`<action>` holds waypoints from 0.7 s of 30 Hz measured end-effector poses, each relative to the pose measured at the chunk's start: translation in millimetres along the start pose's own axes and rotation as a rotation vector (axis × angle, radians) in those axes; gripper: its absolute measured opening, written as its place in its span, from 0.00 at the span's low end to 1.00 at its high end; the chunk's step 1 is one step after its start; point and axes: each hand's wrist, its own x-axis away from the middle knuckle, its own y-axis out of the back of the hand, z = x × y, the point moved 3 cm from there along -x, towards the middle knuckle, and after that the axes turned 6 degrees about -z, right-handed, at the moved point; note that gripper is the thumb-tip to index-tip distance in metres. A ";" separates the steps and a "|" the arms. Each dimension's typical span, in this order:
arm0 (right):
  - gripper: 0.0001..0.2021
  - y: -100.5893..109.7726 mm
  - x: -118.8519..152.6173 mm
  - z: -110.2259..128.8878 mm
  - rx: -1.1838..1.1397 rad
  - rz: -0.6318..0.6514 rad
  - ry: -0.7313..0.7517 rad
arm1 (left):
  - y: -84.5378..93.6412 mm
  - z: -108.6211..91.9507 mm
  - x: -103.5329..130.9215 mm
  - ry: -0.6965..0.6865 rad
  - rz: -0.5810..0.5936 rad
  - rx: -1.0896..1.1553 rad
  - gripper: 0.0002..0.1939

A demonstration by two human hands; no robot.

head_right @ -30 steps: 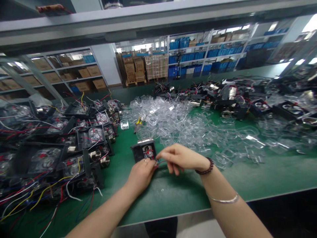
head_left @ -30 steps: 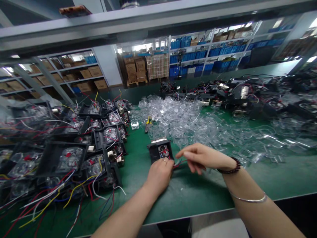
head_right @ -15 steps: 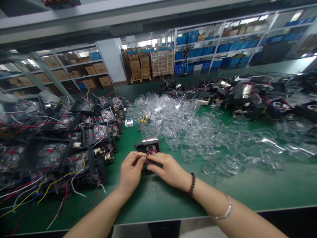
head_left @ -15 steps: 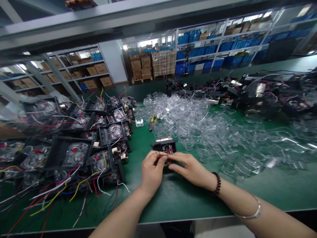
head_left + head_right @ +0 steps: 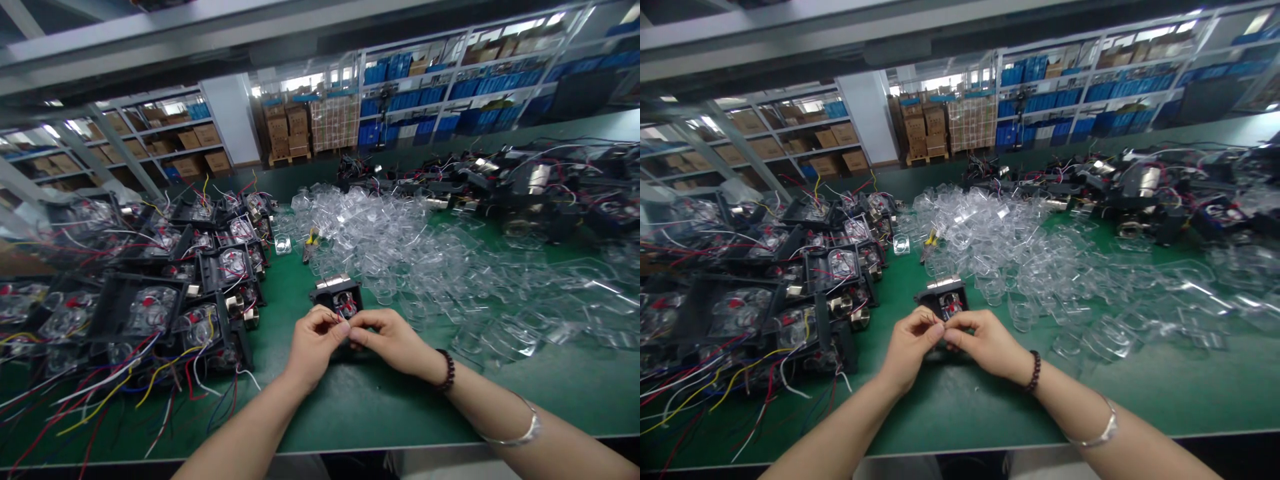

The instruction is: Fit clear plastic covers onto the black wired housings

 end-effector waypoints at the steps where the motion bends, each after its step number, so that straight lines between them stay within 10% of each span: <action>1: 0.17 0.9 -0.8 -0.6 -0.030 0.019 -0.026 | -0.1 1.0 -0.8 0.036 0.015 0.048 0.16; 21: 0.20 1.1 -2.4 -0.8 -0.279 0.068 -0.254 | 8.8 -8.0 0.0 -0.279 -0.071 -0.239 0.05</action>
